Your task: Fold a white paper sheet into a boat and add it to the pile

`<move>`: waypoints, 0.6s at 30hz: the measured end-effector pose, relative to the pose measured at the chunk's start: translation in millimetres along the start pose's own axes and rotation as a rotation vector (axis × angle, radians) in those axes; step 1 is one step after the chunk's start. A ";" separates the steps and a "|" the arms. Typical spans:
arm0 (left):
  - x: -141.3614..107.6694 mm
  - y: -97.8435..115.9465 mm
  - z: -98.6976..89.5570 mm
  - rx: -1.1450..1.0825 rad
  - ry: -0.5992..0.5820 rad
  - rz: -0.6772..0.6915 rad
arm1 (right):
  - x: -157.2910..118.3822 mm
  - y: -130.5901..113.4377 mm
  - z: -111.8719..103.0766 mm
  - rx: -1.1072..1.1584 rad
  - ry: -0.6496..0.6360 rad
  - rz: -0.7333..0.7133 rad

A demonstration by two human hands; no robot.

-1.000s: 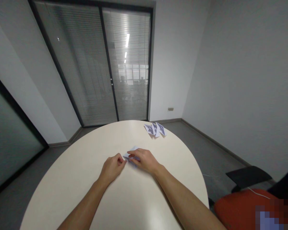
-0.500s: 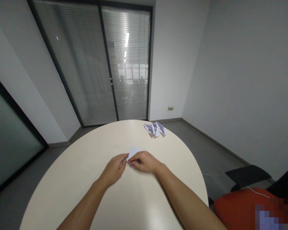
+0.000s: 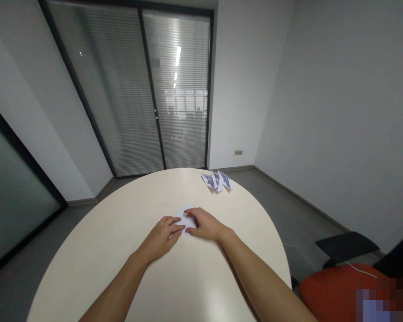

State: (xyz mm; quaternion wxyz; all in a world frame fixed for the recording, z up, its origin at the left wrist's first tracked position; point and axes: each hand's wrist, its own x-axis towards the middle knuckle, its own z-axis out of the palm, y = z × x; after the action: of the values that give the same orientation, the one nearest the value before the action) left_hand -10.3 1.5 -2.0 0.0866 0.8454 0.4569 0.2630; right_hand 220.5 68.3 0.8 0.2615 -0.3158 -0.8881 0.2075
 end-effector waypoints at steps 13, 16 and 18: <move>2.5 1.5 2.6 -0.020 -0.003 -0.065 | -3.6 -9.6 4.2 -0.192 -0.201 0.083; 2.2 1.4 1.3 -0.015 0.015 -0.035 | -2.9 -7.5 -1.0 -0.199 -0.199 0.036; 1.6 -0.2 1.2 -0.017 0.020 -0.008 | -1.4 -3.8 -4.2 -0.203 -0.179 -0.026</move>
State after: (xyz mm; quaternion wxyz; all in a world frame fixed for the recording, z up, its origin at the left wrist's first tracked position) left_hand -9.1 3.0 -2.5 0.0900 0.8401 0.4587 0.2751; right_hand 222.3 65.5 5.7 0.1506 -0.3094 -0.9284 0.1403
